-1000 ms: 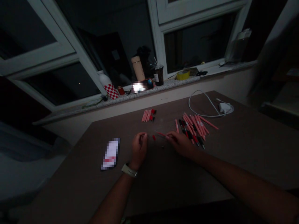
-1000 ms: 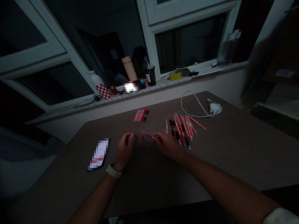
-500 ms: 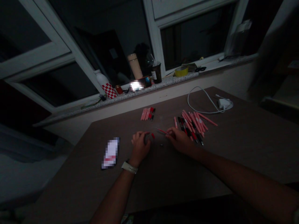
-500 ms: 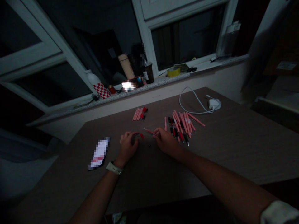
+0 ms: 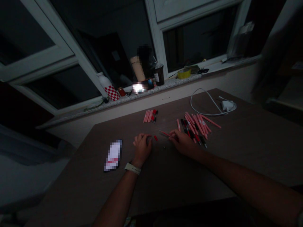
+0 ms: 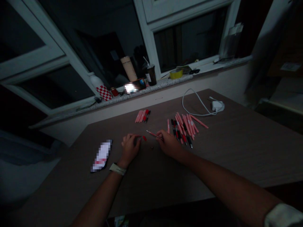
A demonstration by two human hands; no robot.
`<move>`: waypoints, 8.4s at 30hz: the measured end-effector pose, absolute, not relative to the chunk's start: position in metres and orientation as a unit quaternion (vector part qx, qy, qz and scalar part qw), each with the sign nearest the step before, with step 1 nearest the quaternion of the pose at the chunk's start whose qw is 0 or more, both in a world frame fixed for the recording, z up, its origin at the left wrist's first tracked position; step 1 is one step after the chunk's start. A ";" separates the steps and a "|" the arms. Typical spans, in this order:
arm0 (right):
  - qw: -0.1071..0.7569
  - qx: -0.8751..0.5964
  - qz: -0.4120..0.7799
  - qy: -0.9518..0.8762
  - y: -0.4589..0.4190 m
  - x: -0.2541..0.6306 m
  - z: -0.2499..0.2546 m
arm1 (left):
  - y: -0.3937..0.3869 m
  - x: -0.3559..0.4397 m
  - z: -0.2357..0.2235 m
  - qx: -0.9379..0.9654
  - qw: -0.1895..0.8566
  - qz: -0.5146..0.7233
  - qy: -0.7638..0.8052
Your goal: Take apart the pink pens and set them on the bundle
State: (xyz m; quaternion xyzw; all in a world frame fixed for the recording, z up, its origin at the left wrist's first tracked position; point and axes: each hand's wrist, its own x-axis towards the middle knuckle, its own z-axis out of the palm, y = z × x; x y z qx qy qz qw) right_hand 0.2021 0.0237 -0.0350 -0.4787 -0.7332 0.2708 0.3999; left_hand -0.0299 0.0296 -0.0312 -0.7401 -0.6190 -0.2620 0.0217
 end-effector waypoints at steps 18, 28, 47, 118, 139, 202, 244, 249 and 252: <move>0.388 -0.474 0.277 -0.741 0.023 0.203 -0.031 | 0.013 -0.008 -0.017 -0.829 -0.017 -0.269 -0.490; 0.393 -0.486 0.262 -0.735 0.026 0.202 -0.037 | 0.006 -0.002 -0.014 -0.862 -0.030 -0.229 -0.451; 0.377 -0.506 0.264 -0.730 0.025 0.202 -0.036 | 0.027 -0.025 -0.026 -0.730 0.061 -0.218 -0.645; 0.368 -0.440 0.245 -0.782 0.025 0.204 -0.032 | 0.019 -0.017 -0.012 -0.795 -0.034 -0.344 -0.498; 0.357 -0.401 0.287 -0.794 0.021 0.202 -0.029 | 0.018 -0.016 -0.019 -0.781 -0.096 -0.375 -0.490; 0.399 -0.414 0.310 -0.757 0.019 0.200 -0.028 | 0.015 -0.001 -0.016 -0.653 -0.377 -0.435 -0.492; 0.389 -0.460 0.265 -0.753 0.023 0.203 -0.029 | 0.018 -0.005 -0.014 -0.672 -0.268 -0.429 -0.540; 0.385 -0.469 0.253 -0.753 0.023 0.203 -0.029 | 0.018 -0.005 -0.014 -0.676 -0.262 -0.419 -0.546; 0.372 -0.462 0.238 -0.769 0.024 0.204 -0.029 | 0.017 -0.006 -0.016 -0.705 -0.244 -0.409 -0.525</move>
